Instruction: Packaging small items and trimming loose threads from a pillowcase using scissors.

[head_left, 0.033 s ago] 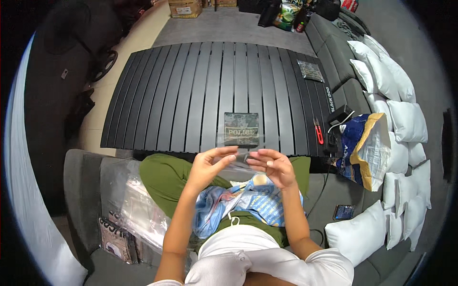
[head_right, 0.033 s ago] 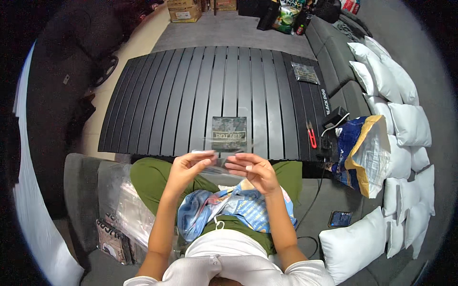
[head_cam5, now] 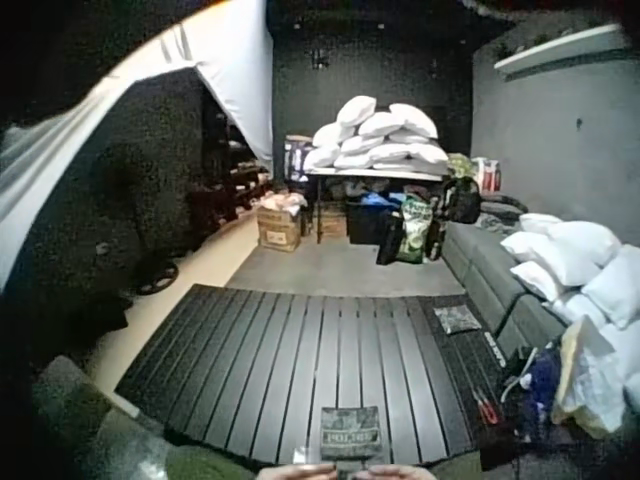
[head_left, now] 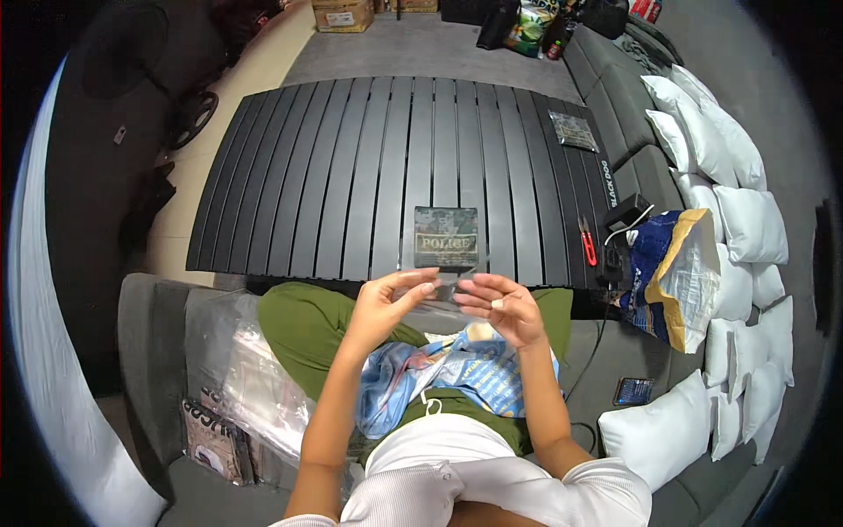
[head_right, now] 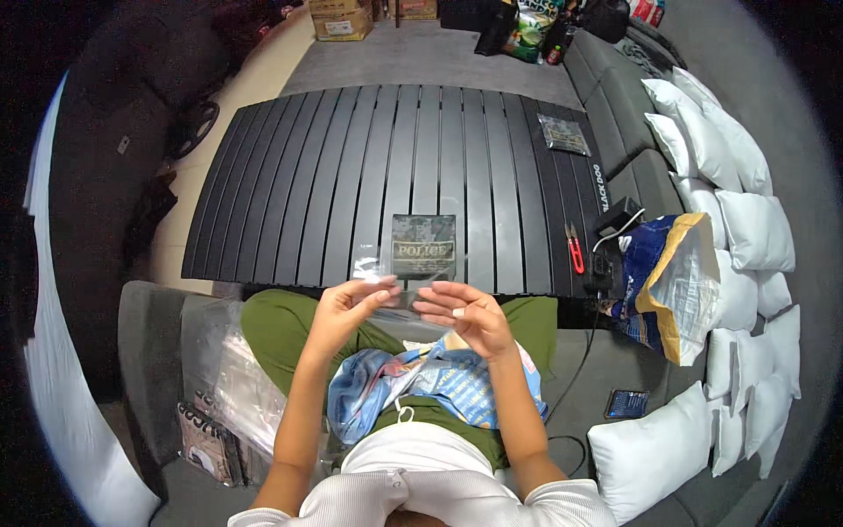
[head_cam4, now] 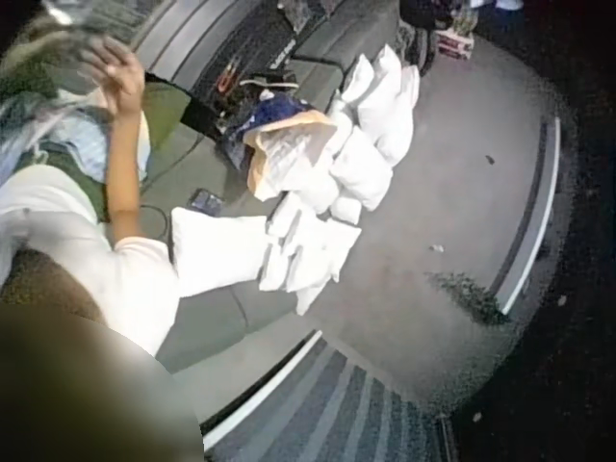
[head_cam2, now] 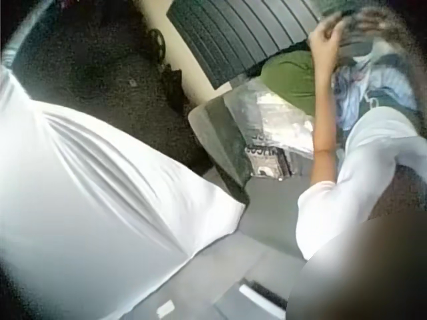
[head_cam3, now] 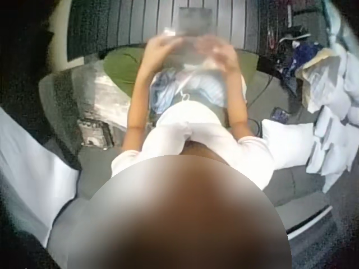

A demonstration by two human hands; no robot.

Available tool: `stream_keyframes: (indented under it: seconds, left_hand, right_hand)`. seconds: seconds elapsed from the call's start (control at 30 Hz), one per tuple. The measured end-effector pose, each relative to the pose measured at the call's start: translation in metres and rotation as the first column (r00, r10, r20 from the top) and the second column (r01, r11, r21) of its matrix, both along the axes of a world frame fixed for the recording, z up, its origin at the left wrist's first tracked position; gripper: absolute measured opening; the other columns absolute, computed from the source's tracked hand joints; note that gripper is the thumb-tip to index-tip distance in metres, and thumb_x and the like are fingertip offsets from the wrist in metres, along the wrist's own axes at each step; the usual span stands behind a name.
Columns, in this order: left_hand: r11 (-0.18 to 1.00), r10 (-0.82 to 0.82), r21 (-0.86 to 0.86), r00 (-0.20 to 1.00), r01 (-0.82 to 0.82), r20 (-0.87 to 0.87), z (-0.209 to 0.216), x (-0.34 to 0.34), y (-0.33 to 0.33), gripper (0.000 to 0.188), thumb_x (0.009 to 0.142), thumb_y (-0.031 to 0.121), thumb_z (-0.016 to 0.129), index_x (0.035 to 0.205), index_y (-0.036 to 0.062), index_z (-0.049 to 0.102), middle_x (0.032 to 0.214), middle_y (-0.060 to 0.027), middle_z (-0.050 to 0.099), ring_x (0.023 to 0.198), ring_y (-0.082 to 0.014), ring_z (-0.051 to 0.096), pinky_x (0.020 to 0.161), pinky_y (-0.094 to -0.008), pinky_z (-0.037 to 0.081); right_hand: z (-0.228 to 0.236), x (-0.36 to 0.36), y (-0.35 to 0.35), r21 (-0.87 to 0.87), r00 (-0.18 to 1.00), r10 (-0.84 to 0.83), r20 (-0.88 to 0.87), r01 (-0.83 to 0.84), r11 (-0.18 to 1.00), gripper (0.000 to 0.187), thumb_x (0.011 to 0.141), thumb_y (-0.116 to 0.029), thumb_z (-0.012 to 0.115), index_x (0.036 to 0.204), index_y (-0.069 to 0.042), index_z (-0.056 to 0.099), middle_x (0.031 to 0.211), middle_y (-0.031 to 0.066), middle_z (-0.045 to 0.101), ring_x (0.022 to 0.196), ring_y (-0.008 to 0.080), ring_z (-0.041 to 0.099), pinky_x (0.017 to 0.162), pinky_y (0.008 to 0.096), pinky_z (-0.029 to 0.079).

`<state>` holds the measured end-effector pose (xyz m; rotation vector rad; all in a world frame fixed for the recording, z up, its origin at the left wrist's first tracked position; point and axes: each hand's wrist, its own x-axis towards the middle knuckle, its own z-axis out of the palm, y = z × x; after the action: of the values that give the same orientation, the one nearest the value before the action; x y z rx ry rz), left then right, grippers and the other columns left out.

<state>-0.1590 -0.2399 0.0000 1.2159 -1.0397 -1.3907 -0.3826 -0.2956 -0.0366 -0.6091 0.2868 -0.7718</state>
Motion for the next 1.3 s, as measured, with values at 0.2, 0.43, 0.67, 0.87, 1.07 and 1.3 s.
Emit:
stream_keyframes:
  seconds: [0.2, 0.43, 0.67, 0.87, 1.07, 1.3]
  left_hand:
    - [0.996, -0.055, 0.065, 0.987, 0.066, -0.149, 0.016, 0.014, 0.004, 0.039, 0.086, 0.008, 0.056, 0.122, -0.0045, 0.047, 0.104, -0.0166, 0.061, 0.088, -0.0189, 0.062, 0.078, -0.0292, 0.052]
    - [0.989, -0.09, 0.114, 0.992, 0.1, -0.085, 0.028, 0.035, 0.012, 0.044, 0.085, 0.013, 0.059, 0.126, 0.0026, 0.046, 0.098, -0.0143, 0.064, 0.082, -0.0163, 0.064, 0.071, -0.0263, 0.052]
    - [0.993, -0.018, 0.118, 0.999, 0.022, -0.037, 0.032, 0.039, 0.012, 0.043, 0.085, 0.018, 0.06, 0.124, 0.0039, 0.049, 0.099, -0.0113, 0.064, 0.083, -0.0134, 0.063, 0.067, -0.0228, 0.05]
    - [0.975, -0.101, 0.2, 0.994, 0.093, 0.034, 0.034, 0.035, 0.01, 0.043, 0.084, 0.023, 0.061, 0.122, 0.0064, 0.051, 0.105, -0.0093, 0.062, 0.087, -0.013, 0.062, 0.066, -0.0227, 0.048]
    - [0.965, -0.077, 0.249, 0.997, 0.078, -0.012, 0.016, 0.042, 0.009, 0.042, 0.084, 0.021, 0.061, 0.123, 0.0072, 0.051, 0.11, -0.0079, 0.06, 0.086, -0.0122, 0.062, 0.065, -0.0228, 0.048]
    - [0.77, 0.617, -0.629, 0.378, -0.109, 0.69, 0.005, 0.007, 0.013, 0.026, 0.074, 0.007, 0.061, 0.1, 0.0065, 0.059, 0.105, -0.0095, 0.058, 0.102, -0.0296, 0.051, 0.089, -0.0384, 0.04]
  right_hand:
    - [-0.011, 0.015, 0.002, 0.088, 0.942, 0.257, 0.218, -0.281, 0.956, 0.064, 0.076, -0.011, 0.052, 0.13, 0.014, 0.028, 0.129, 0.0322, 0.036, 0.124, 0.0456, 0.031, 0.105, 0.0512, 0.023]
    - [-0.005, 0.032, 0.007, 0.143, 0.876, 0.333, 0.348, -0.401, 0.905, 0.086, 0.072, -0.018, 0.059, 0.139, 0.002, 0.011, 0.14, 0.0273, 0.023, 0.13, 0.0441, 0.019, 0.106, 0.0535, 0.013]
    - [-0.015, 0.035, 0.007, 0.073, 0.867, 0.363, 0.341, -0.409, 0.91, 0.08, 0.074, -0.023, 0.059, 0.138, 0.005, 0.018, 0.142, 0.0243, 0.019, 0.134, 0.0362, 0.015, 0.108, 0.0489, 0.009]
    - [-0.014, 0.042, 0.008, 0.053, 0.862, 0.39, 0.324, -0.428, 0.902, 0.081, 0.077, -0.023, 0.06, 0.14, 0.0, 0.015, 0.143, 0.0231, 0.019, 0.133, 0.0385, 0.018, 0.107, 0.0501, 0.015]
    - [-0.004, 0.041, 0.008, 0.068, 0.862, 0.436, 0.259, -0.467, 0.882, 0.092, 0.075, -0.031, 0.062, 0.143, -0.024, 0.0, 0.144, 0.0233, 0.013, 0.129, 0.047, 0.019, 0.1, 0.06, 0.02]
    - [-0.008, 0.045, -0.002, -0.023, 0.912, 0.358, -0.199, -0.369, 0.929, 0.089, 0.08, -0.032, 0.061, 0.143, -0.023, -0.001, 0.141, 0.0206, 0.026, 0.127, 0.0344, 0.033, 0.101, 0.0446, 0.03]
